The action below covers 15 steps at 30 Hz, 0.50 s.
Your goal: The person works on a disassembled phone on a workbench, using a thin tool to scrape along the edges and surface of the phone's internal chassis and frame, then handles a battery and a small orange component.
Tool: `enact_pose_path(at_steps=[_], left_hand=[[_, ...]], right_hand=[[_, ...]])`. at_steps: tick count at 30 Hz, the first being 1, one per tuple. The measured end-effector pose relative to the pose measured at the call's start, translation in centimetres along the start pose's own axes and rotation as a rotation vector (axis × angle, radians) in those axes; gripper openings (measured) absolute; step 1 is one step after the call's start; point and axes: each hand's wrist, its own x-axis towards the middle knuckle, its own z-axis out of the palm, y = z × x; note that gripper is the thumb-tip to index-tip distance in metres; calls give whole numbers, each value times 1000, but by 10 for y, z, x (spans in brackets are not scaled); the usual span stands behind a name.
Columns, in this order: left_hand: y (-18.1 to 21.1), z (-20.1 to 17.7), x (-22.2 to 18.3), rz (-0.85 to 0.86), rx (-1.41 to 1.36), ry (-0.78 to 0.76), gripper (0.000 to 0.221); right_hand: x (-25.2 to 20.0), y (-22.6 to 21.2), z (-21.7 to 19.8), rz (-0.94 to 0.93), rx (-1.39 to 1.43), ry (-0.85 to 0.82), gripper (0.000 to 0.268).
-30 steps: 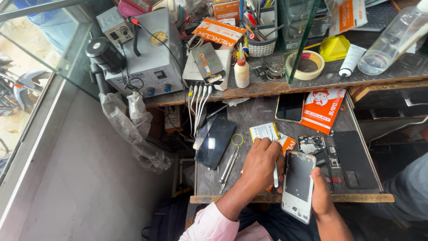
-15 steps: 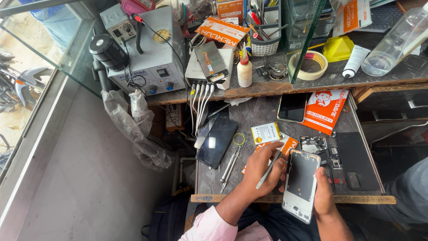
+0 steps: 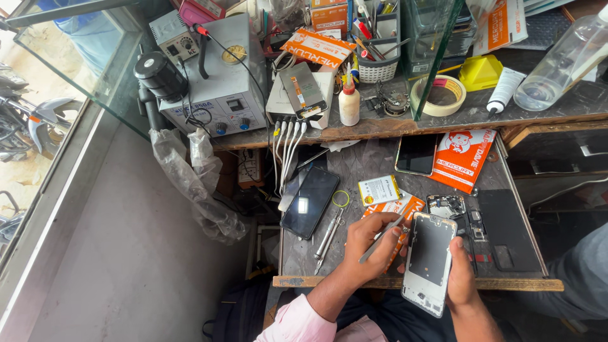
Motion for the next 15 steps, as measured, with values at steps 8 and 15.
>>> enact_pose_path(at_steps=[8, 15], left_hand=[[-6, 4, 0, 137, 47, 48, 28], [-15, 7, -7, 33, 50, 0, 15]], right_hand=[[1, -6, 9, 20, 34, 2, 93], [0, -2, 5, 25, 54, 25, 87]])
